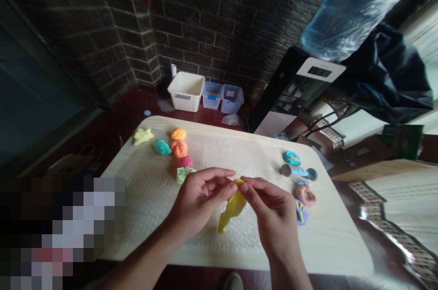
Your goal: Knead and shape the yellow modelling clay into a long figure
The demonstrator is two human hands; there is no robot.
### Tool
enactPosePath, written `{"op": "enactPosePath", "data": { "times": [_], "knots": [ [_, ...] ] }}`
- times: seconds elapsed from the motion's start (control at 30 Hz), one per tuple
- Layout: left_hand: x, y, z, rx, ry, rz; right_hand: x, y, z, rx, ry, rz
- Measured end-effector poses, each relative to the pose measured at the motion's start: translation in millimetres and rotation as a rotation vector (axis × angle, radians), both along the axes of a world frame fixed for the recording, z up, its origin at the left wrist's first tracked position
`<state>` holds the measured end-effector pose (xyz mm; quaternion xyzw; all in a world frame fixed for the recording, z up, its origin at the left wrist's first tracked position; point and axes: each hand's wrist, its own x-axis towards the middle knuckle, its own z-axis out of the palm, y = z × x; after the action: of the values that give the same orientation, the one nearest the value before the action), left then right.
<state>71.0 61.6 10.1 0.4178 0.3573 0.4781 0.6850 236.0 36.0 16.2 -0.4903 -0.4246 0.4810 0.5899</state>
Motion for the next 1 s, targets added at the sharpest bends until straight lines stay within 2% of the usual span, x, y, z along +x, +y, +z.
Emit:
{"op": "enactPosePath", "data": {
  "times": [0.13,0.23,0.3,0.4,0.53,0.63,0.83,1.0],
  "knots": [
    [1.9,-1.1,-6.7,-0.024,0.038,-0.200,3.4,3.3,-7.9,0.012,0.016,-0.125],
    [4.4,-2.1,-10.6,0.019,0.095,-0.244,4.0,6.3,-10.4,0.017,0.011,-0.138],
    [4.6,-1.0,-10.2,0.008,0.117,-0.197,4.4,7.8,-10.1,0.004,0.006,-0.141],
    [2.0,4.3,-7.5,-0.044,0.092,-0.037,5.0,8.4,-9.4,-0.075,-0.012,-0.084],
    [-3.0,12.7,-7.0,-0.051,0.014,0.183,0.0,6.6,-14.2,-0.215,-0.081,0.238],
    [-5.5,15.7,-8.7,-0.039,-0.031,0.309,-7.1,4.9,-19.9,-0.184,-0.162,0.373],
    [-11.6,18.4,-10.0,-0.079,-0.080,0.425,-11.2,0.4,-18.1,-0.108,-0.325,0.442],
    [-16.6,20.5,-12.7,-0.041,-0.035,0.463,-11.5,1.7,-19.0,-0.018,-0.624,0.316]
  ]
}}
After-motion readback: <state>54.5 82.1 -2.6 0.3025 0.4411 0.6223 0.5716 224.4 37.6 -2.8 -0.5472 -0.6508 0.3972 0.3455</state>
